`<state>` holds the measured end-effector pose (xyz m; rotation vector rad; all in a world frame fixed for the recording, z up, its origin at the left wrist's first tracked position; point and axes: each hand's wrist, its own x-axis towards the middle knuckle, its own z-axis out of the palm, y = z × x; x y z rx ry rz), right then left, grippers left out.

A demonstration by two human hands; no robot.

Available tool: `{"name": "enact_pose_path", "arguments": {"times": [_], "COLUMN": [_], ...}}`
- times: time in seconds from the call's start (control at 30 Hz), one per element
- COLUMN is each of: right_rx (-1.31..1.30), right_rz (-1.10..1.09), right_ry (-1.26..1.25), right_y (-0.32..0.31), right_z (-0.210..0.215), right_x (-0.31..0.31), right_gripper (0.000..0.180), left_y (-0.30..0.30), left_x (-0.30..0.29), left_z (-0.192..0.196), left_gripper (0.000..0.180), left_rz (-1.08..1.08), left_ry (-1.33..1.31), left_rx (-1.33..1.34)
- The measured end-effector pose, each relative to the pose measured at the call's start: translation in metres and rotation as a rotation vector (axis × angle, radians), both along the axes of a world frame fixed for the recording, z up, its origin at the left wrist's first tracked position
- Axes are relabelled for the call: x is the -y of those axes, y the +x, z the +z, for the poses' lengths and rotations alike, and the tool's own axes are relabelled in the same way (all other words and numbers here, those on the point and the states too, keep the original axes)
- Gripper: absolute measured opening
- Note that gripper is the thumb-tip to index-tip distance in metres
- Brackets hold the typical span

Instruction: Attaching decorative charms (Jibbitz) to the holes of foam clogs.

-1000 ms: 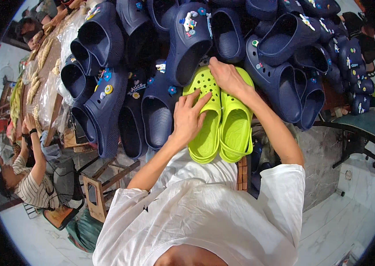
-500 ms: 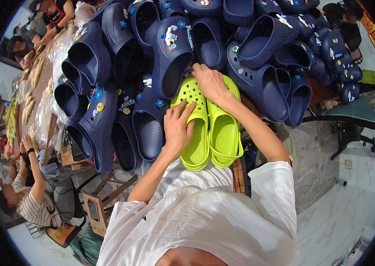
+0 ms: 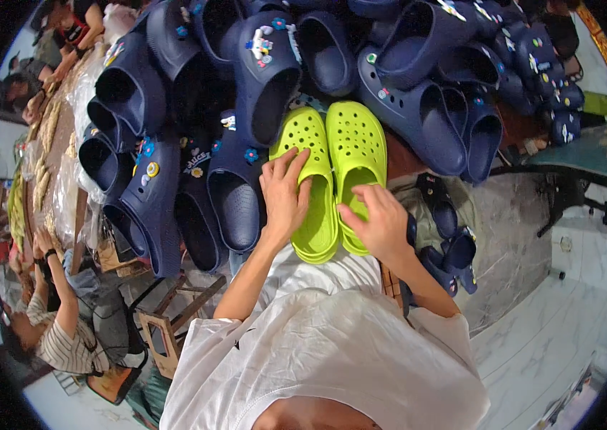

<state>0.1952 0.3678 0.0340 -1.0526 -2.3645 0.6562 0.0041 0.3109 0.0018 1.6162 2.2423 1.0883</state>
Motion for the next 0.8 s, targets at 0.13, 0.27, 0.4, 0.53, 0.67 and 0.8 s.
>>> {"name": "enact_pose_path", "arguments": {"times": [0.13,0.27,0.4,0.53,0.67,0.8], "right_rx": [0.045,0.143,0.134,0.192,0.155,0.178], "right_rz": [0.037,-0.014,-0.032,0.011,0.227,0.406], "right_ry": [-0.138,-0.153,-0.133,-0.182,-0.146,-0.376], "right_y": [-0.013,-0.033,-0.031,-0.008,0.035,0.079], "right_z": [-0.014,-0.023,-0.025,-0.009,0.011,0.039], "right_x": [0.008,-0.002,-0.003,-0.011,-0.029,-0.058], "right_gripper": [0.058,0.049,0.037,0.034,0.037,0.028], "left_y": [-0.004,-0.007,-0.014,-0.021,-0.019,-0.021], "left_x": [-0.001,-0.002,0.004,0.012,0.009,0.006], "left_z": [-0.007,-0.011,-0.002,-0.017,-0.015,-0.018], "left_gripper": [0.054,0.048,0.043,0.050,0.050,0.048], "left_rz": [-0.020,-0.064,-0.196,-0.110,-0.104,-0.079], "left_ry": [0.020,0.028,0.054,0.219,0.169,0.177], "left_rx": [-0.114,-0.132,0.009,0.263,0.186,0.210]}}
